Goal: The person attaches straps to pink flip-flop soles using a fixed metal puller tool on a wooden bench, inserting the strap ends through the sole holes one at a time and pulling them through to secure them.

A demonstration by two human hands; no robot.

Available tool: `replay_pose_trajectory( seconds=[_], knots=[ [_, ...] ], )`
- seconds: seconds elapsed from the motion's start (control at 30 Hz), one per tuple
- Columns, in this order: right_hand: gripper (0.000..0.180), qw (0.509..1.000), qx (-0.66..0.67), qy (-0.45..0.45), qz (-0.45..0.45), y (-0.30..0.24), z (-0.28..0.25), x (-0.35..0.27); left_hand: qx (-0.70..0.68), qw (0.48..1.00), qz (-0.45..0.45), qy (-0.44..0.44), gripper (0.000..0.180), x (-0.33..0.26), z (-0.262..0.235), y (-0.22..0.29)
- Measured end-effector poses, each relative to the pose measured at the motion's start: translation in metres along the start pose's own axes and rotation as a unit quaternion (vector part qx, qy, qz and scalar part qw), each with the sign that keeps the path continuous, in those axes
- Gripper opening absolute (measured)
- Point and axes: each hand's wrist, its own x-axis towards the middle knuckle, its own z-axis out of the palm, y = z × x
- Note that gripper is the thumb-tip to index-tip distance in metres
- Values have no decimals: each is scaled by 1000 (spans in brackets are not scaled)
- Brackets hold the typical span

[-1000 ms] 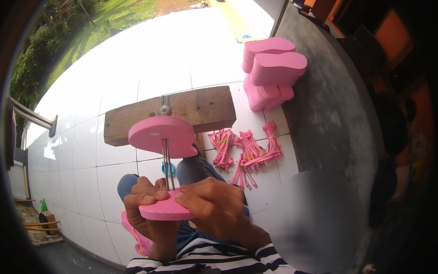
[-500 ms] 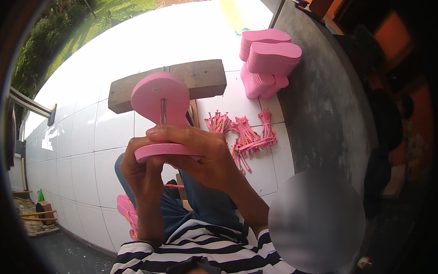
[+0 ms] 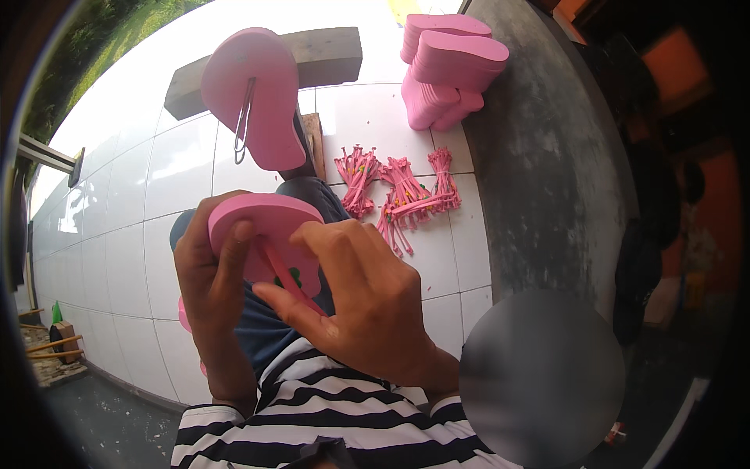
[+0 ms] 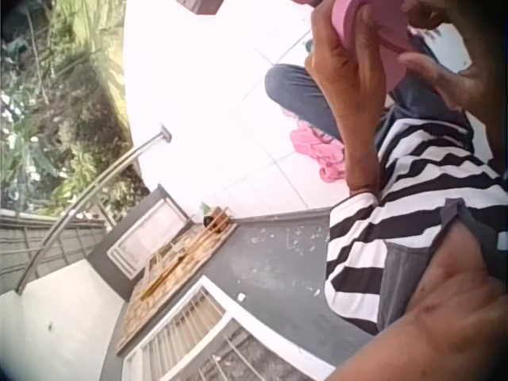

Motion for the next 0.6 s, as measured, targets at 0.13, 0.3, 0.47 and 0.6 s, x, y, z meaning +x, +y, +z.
replay_pose_trajectory(
  seconds=[0.13, 0.3, 0.47, 0.6],
  knots=[
    [29, 993, -105, -21, 44, 5, 38, -3, 24, 997, -32, -59, 24, 6, -4, -11],
    [16, 920, 214, -129, 301, 8, 49, -3, 268, 961, 40, -44, 33, 19, -28, -34],
    [38, 813, 473, -91, 327, 26, 85, -19, 137, 983, 120, 4, 27, 21, -33, -41],
    [61, 474, 793, -106, 369, 63, 105, -16, -200, 969, 144, 36, 30, -1, -30, -73]
  ],
)
